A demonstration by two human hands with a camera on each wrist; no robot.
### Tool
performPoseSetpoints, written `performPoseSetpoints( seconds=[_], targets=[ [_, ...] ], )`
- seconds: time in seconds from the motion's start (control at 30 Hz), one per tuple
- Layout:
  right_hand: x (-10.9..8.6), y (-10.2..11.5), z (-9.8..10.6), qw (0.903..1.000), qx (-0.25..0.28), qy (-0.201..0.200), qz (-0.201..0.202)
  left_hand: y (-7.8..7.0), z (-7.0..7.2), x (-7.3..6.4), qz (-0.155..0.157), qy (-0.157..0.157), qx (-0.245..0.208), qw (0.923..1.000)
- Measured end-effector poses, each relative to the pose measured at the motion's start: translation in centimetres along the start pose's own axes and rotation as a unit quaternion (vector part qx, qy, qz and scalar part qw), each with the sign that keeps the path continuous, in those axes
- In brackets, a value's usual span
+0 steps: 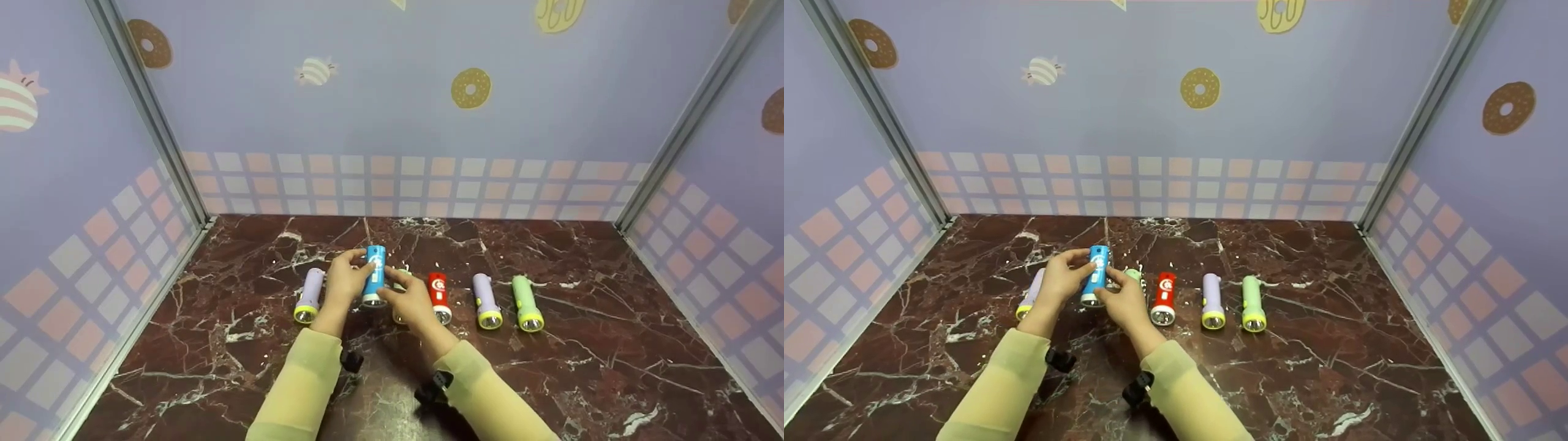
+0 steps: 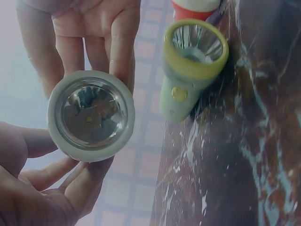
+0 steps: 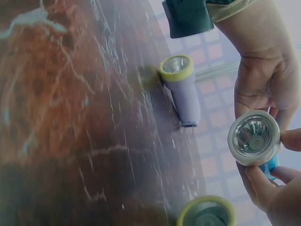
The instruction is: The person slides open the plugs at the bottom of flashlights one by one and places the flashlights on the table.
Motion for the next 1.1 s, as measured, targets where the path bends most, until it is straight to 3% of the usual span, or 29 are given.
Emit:
performPoseSetpoints(
  seconds=[0.27, 0.5, 1.1],
  targets=[
    [-0.4, -0.2, 1.9, 0.9996, 0.005, 0.022, 0.017, -0.5, -1.1, -1.1, -0.008, -0.004, -0.054, 0.9985],
    [-0.8, -0.3, 3.3, 0.9988, -0.005, 0.029, 0.039, -0.8, -2.0, -1.9, -0.017, -0.003, -0.066, 0.9976],
    [-2.3, -0.5, 6.5, 0.9993, 0.011, -0.01, 0.034, -2.5, -4.5, -4.1, -0.043, 0.007, -0.139, 0.9893]
  ],
)
Point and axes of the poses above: each hand's wrist, its own x-axis towards the middle knuckle, its own z-axis out of the back of the hand, y = z × x, the point moved 2 cm from there along x, towards the middle knuckle, and after that the axes turned 7 degrees about -y, right-handed, at the moved point
